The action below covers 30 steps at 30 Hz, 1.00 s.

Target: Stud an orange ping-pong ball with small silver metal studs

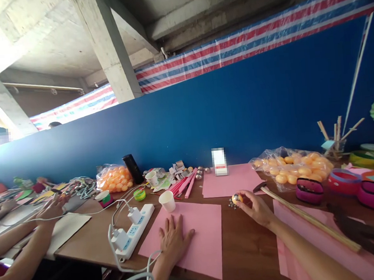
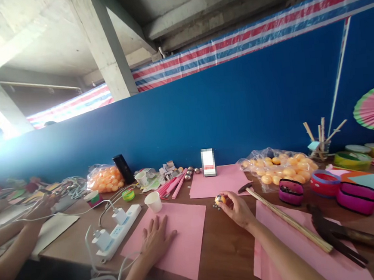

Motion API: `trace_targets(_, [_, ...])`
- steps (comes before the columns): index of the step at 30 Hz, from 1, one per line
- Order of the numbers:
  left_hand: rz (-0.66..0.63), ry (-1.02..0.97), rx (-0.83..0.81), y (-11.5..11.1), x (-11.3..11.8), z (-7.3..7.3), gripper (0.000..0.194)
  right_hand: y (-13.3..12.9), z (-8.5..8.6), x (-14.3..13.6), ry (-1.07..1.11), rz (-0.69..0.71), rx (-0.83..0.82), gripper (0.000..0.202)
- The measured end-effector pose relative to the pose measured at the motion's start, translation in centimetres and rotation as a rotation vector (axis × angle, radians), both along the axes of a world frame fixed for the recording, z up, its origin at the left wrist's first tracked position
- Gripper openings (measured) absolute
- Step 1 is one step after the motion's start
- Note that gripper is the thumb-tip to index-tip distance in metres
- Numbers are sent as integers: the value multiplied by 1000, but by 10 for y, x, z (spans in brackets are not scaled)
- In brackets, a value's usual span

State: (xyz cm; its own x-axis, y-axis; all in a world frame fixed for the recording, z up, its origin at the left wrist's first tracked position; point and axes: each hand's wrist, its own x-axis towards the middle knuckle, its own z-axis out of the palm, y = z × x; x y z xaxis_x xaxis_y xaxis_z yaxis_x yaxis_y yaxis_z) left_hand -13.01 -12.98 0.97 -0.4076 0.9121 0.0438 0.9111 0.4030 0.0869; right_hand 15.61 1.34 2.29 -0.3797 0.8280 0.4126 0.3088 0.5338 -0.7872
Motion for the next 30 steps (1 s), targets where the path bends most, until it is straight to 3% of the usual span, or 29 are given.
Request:
trace_targets(11, [65,49,-26,2,-31,0,76,4,-4,0,-4,-23,27,33])
trace_targets(30, [41,44,-24,2,-27,-3,75,4,-4,1,-23,-35,55,31])
